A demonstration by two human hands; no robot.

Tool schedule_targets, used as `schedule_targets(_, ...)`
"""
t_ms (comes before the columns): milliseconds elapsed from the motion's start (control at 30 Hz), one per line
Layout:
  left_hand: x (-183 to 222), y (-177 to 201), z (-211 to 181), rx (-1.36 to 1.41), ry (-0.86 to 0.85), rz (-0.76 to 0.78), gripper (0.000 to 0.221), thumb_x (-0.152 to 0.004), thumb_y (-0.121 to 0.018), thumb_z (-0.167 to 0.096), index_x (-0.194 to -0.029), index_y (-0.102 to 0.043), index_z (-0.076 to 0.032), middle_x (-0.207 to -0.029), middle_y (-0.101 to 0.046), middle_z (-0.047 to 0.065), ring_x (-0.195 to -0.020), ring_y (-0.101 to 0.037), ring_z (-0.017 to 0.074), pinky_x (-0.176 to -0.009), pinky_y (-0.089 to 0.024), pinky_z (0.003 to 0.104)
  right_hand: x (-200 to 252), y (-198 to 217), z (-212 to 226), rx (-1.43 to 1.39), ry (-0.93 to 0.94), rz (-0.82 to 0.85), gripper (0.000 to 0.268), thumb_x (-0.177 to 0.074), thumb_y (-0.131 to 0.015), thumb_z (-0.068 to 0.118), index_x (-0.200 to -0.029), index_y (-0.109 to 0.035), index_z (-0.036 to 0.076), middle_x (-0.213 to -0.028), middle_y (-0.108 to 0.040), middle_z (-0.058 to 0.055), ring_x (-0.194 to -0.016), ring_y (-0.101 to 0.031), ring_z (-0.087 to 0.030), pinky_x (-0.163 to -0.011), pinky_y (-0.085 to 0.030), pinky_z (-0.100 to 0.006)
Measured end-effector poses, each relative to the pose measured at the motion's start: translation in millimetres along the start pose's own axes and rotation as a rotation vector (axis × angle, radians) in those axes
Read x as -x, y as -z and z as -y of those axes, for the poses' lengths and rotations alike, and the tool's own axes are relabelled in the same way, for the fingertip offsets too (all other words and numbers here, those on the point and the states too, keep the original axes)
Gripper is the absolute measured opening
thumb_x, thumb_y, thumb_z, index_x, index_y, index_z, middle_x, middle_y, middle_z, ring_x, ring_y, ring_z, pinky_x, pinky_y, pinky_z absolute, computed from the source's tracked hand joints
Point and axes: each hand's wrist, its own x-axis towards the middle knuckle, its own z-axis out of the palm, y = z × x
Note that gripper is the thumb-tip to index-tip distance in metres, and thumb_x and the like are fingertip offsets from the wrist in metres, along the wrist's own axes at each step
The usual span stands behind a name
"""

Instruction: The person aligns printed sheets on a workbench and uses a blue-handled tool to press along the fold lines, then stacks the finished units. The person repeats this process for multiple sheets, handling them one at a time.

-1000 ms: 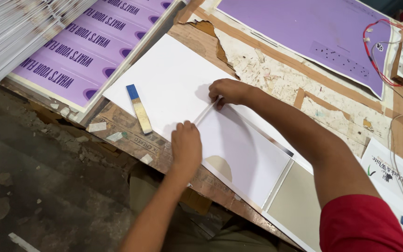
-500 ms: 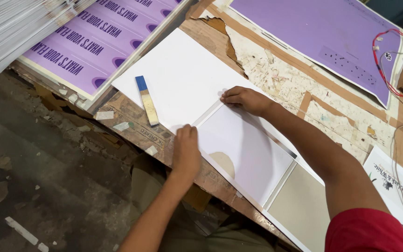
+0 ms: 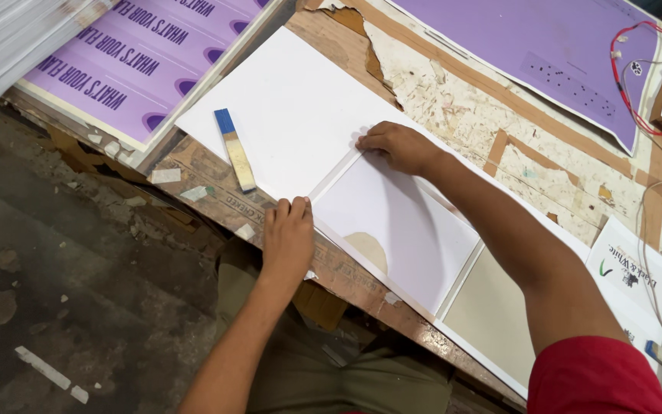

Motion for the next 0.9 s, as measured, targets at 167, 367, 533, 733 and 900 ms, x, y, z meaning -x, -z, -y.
schedule_targets(167,-6.1,5.3,-1.4,-0.028,0.005,-0.069,0.025,-0.085,-0.064,-0.003,-0.105,-0.074,0.007,-0.111,-0.065,0.011,-0.102,-0.055,0.0282,-0.091,-0.044,0.043,4.3,-36.4,67.3,0.255,0.004,-0.056,0.04,-0.096,-0.055,0.021,-0.134,-0.063,0.01,-0.136,-0.064,-0.01,-0.135,-0.052,-0.031,-0.121,-0.027,-0.052)
schedule_targets(367,0.3,-0.2,-2.6,-0.009,0.034,-0.125,0.032,-0.087,-0.062,-0.007,-0.115,-0.073,0.005,-0.109,-0.065,0.009,-0.105,-0.055,0.0281,-0.091,-0.042,0.045,24.5,-88.9,120.1,-0.001,-0.118,-0.174,0.053,-0.104,-0.042,0.035,-0.144,-0.056,0.004,-0.153,-0.052,-0.015,-0.146,-0.041,-0.038,-0.124,-0.019,-0.056)
schedule_targets(533,0.0,3.0,1.0,-0.046,0.015,-0.115,0.039,-0.088,-0.061,-0.005,-0.125,-0.07,0.006,-0.109,-0.065,0.01,-0.105,-0.055,0.0288,-0.092,-0.042,0.044,15.3,-52.2,86.2,0.083,-0.396,-0.259,0.047,-0.103,-0.043,0.031,-0.14,-0.059,0.008,-0.145,-0.059,-0.01,-0.14,-0.043,-0.044,-0.119,-0.02,-0.062)
schedule_targets(733,10.0,-0.1,-6.7,-0.022,0.021,-0.157,0.035,-0.091,-0.06,-0.001,-0.123,-0.069,0.01,-0.112,-0.065,0.013,-0.106,-0.055,0.0298,-0.098,-0.043,0.045,7.5,-44.6,86.9,0.137,-0.525,-0.328,0.046,-0.105,-0.047,0.033,-0.136,-0.064,0.004,-0.142,-0.062,-0.012,-0.137,-0.048,-0.043,-0.117,-0.028,-0.064)
schedule_targets(900,19.3,1.3,-18.3,0.029,0.067,-0.154,0.032,-0.091,-0.059,-0.001,-0.118,-0.07,0.011,-0.111,-0.065,0.015,-0.108,-0.056,0.0313,-0.096,-0.044,0.045,-0.9,-59.2,84.7,0.045,-0.622,-0.458,0.049,-0.101,-0.051,0.035,-0.137,-0.062,0.004,-0.146,-0.059,-0.012,-0.14,-0.045,-0.041,-0.114,-0.029,-0.061)
